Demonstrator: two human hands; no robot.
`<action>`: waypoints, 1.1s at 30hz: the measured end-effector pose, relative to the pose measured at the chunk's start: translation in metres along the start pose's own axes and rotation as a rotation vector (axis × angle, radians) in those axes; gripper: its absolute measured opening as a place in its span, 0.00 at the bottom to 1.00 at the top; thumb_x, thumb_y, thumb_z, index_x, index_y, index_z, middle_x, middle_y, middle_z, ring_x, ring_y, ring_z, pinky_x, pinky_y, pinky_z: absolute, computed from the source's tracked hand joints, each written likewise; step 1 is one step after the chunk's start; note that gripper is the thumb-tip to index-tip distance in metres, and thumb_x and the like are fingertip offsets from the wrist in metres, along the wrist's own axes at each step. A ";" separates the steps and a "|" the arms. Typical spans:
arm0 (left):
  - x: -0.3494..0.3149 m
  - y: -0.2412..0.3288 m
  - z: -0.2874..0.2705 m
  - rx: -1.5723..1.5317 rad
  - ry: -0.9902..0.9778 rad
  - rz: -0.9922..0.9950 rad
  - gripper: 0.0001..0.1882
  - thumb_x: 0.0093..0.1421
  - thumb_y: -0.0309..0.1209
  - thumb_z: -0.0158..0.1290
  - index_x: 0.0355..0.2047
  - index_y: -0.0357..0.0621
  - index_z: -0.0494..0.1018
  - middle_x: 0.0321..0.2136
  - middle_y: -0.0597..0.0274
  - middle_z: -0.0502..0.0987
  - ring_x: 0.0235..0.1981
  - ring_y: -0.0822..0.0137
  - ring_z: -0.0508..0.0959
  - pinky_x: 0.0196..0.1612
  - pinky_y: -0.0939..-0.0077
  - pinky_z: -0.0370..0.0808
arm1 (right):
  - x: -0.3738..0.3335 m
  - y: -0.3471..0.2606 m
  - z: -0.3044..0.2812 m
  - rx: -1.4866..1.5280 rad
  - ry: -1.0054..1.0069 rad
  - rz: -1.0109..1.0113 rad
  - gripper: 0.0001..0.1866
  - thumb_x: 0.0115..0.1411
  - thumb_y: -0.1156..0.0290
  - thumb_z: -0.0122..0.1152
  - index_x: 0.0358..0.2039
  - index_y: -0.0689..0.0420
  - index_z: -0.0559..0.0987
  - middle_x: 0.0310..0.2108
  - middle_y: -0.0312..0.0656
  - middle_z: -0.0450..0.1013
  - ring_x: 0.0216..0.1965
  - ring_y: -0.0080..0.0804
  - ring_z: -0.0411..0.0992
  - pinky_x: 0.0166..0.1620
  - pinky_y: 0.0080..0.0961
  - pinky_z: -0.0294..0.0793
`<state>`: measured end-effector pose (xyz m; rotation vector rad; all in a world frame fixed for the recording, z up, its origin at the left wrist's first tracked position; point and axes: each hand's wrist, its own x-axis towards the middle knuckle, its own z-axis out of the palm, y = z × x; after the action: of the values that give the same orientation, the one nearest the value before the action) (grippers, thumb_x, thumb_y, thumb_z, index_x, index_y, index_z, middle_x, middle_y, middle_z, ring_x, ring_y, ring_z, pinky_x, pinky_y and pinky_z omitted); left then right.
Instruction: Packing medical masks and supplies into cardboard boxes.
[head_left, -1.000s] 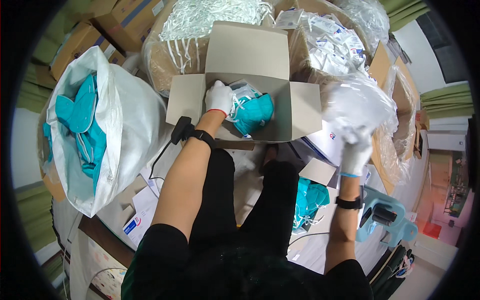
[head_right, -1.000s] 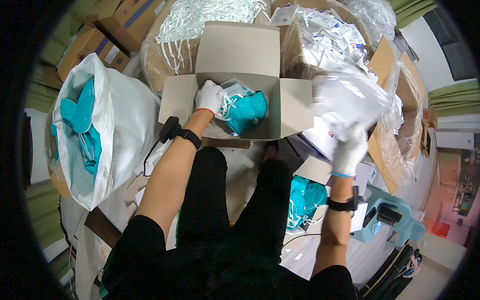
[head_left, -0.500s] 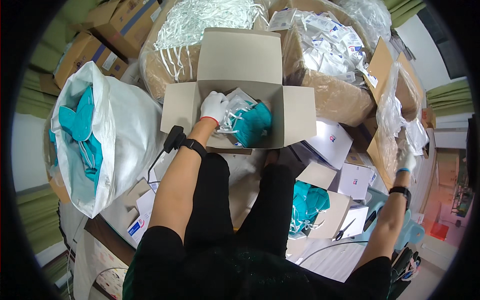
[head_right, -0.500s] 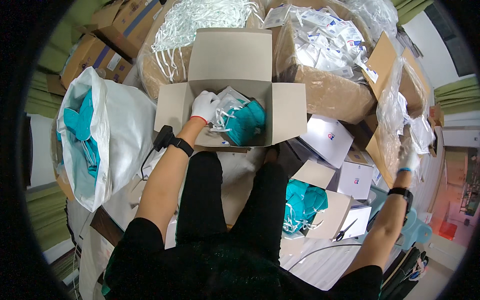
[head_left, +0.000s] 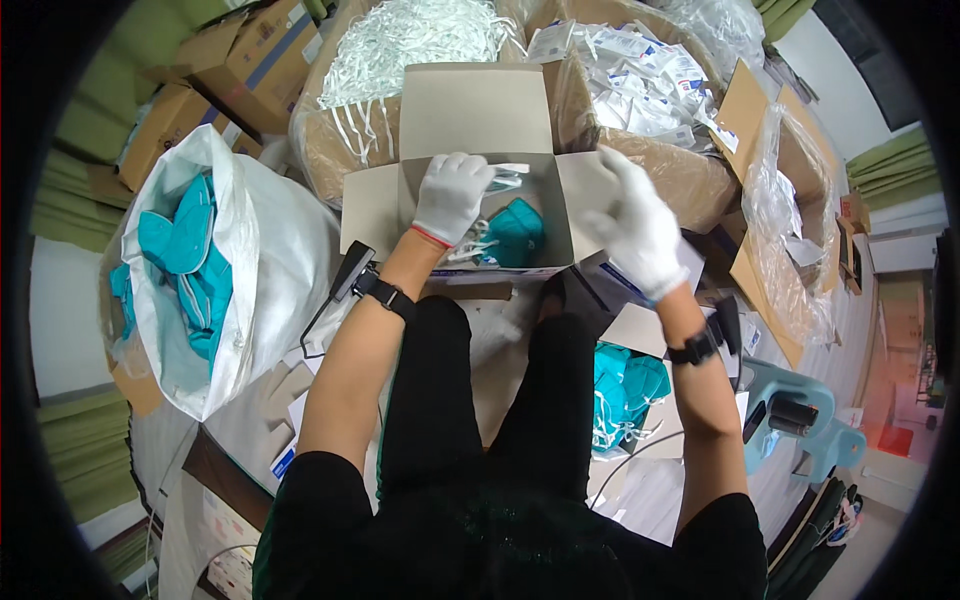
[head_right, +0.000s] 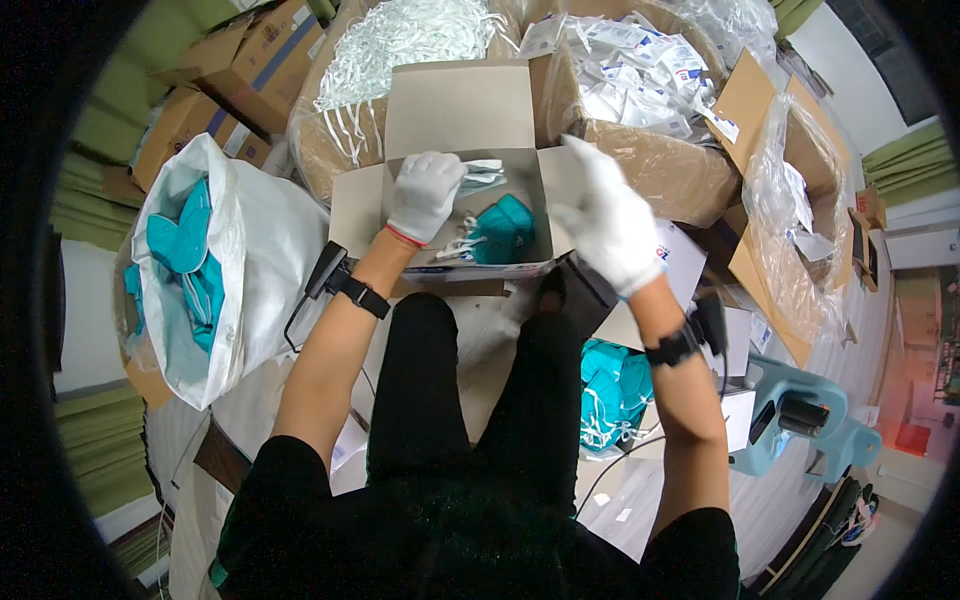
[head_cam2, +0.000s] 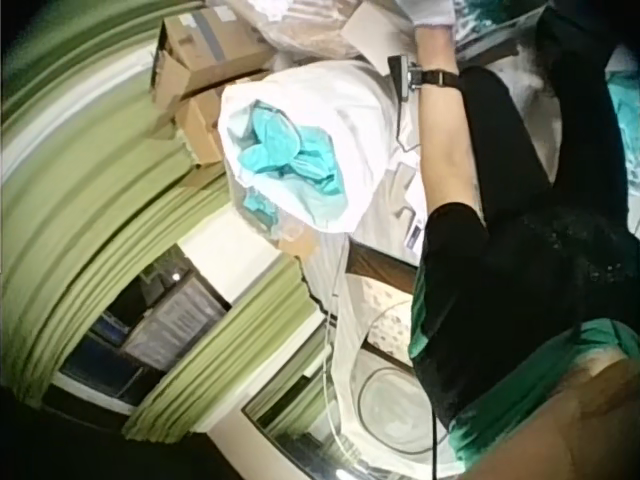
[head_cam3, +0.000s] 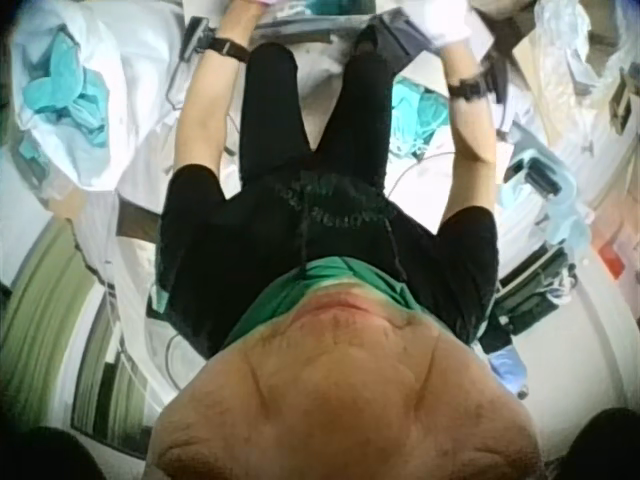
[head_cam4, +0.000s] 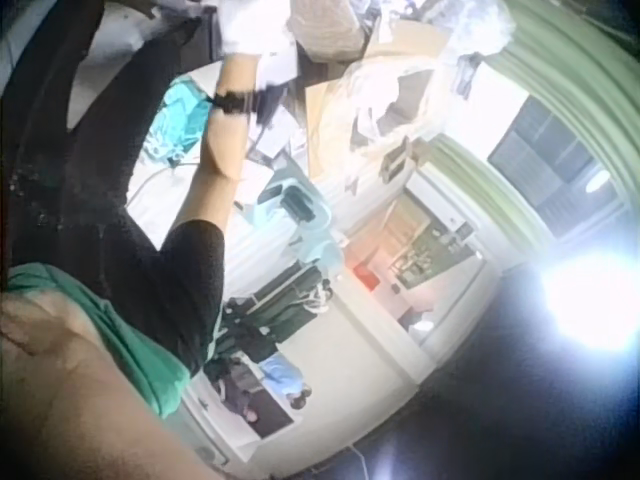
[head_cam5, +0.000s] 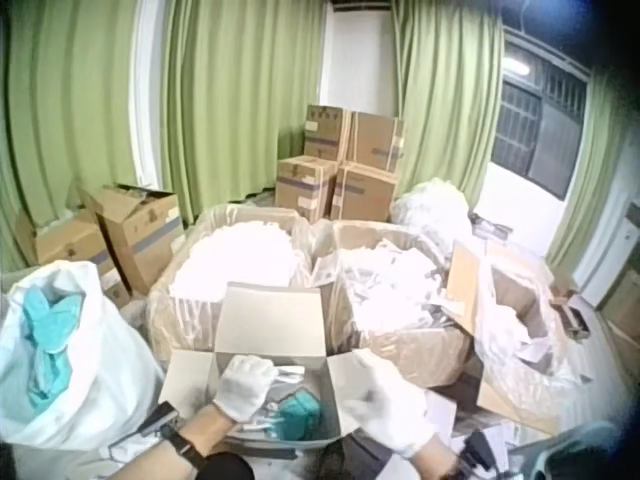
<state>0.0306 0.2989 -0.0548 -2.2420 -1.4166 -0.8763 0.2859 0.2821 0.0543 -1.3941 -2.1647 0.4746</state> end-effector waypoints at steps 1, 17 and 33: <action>0.010 0.005 -0.014 0.001 0.007 0.004 0.02 0.53 0.28 0.51 0.28 0.50 0.72 0.29 0.67 0.73 0.35 0.64 0.74 0.41 0.67 0.68 | 0.009 -0.008 0.012 0.024 0.060 -0.115 0.41 0.44 0.67 0.72 0.60 0.48 0.64 0.52 0.44 0.71 0.44 0.44 0.74 0.46 0.36 0.74; 0.003 0.034 -0.123 -1.065 -0.312 -0.601 0.23 0.54 0.34 0.62 0.48 0.37 0.73 0.37 0.56 0.80 0.35 0.70 0.80 0.42 0.74 0.76 | 0.001 -0.039 0.006 0.654 -0.362 0.226 0.12 0.64 0.69 0.56 0.39 0.65 0.79 0.25 0.34 0.75 0.23 0.19 0.70 0.31 0.17 0.69; -0.025 0.124 -0.117 -0.765 -0.192 -0.348 0.20 0.65 0.39 0.44 0.24 0.37 0.73 0.26 0.44 0.77 0.29 0.48 0.78 0.29 0.56 0.72 | -0.035 -0.065 0.031 0.711 0.034 0.398 0.14 0.60 0.66 0.58 0.26 0.65 0.80 0.21 0.41 0.74 0.22 0.29 0.70 0.30 0.25 0.70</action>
<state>0.0971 0.1589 0.0202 -2.7033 -1.8168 -1.5674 0.2321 0.2230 0.0561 -1.3694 -1.4426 1.2128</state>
